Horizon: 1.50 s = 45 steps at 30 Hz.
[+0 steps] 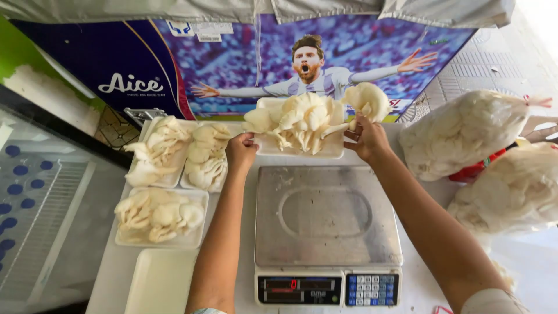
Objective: The person weighs pieces of mushrooms on a digital scale and places them onto white trays or into plastic bags.
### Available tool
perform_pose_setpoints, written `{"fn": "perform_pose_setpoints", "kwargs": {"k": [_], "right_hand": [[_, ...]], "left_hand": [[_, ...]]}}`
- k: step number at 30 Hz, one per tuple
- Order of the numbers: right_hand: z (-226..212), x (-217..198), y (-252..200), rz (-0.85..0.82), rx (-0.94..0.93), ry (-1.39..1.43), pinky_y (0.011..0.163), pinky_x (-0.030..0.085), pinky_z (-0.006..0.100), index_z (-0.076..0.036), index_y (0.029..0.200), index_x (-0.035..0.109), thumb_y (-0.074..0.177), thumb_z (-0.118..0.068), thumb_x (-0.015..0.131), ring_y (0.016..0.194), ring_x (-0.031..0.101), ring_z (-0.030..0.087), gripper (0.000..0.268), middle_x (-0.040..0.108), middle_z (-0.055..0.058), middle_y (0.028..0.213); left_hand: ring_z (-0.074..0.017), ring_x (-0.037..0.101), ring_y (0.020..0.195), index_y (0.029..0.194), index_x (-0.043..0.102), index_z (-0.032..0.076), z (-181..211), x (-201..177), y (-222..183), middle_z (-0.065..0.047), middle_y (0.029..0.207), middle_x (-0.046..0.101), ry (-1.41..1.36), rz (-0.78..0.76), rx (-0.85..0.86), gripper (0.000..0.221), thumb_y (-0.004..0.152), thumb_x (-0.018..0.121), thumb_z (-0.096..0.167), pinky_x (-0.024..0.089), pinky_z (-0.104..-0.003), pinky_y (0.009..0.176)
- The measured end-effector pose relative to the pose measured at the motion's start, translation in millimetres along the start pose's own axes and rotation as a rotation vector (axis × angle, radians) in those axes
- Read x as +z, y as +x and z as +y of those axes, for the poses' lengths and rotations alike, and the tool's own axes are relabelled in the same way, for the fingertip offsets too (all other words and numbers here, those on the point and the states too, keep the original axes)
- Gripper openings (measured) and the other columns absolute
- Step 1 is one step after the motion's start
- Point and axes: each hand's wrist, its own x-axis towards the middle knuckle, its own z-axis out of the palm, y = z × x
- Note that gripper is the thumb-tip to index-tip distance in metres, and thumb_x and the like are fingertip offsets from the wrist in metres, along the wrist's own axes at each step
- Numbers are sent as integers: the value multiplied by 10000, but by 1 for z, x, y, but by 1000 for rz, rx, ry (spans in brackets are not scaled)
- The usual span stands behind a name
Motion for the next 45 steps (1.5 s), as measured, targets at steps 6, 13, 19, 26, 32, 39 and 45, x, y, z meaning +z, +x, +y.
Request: {"fn": "perform_pose_setpoints", "kwargs": {"k": [6,13,19,26,32,39,45], "right_hand": [[49,2,84,58,103,-117,871,509,736,-32,1275,462,1030,-356,612,952,747,360,433,702,154,1006],[92,-33,129,117,311,-224,825,570,642,-21,1234,460,1006,-398,613,825,754,376,466,712,189,938],[98,-41,133,114,305,-217,823,583,625,1,1257,458,999,-366,647,859,759,403,487,715,232,980],[95,-32,123,79,277,-284,823,590,619,-35,1310,466,997,-392,644,895,762,384,507,735,202,1060],[93,-23,104,58,193,-328,843,558,668,-27,1351,477,1013,-387,641,991,736,405,520,722,202,1143],[90,-21,99,48,168,-314,853,572,628,-22,1330,501,1004,-382,649,999,731,350,508,728,168,1144],[84,-16,91,41,159,-320,746,616,546,-40,1273,521,999,-397,635,922,730,301,464,737,147,1107]], "left_hand": [[-234,752,1005,1134,786,220,-31,38,41,5,945,796,71,-43,-89,388,757,815,132,603,-358,867],[-225,757,1011,1131,771,227,-67,67,43,3,962,802,134,-154,-174,416,732,833,125,616,-344,855],[-282,744,1047,1135,749,182,-70,64,34,-40,972,798,150,-225,-175,390,751,814,153,621,-407,895],[-360,747,1025,1157,660,71,34,26,5,-185,1040,762,384,-89,-173,310,919,676,268,627,-470,872],[-477,677,1123,1242,520,-88,63,44,2,-322,1210,652,233,-267,-178,719,813,768,433,579,-552,952],[-583,598,1164,1357,459,-75,56,59,4,-309,1282,431,72,-176,-237,772,734,828,192,552,-592,978],[-484,587,1277,1499,484,20,49,61,7,-300,1330,546,39,-259,-66,937,670,881,200,511,-493,1079]]}}
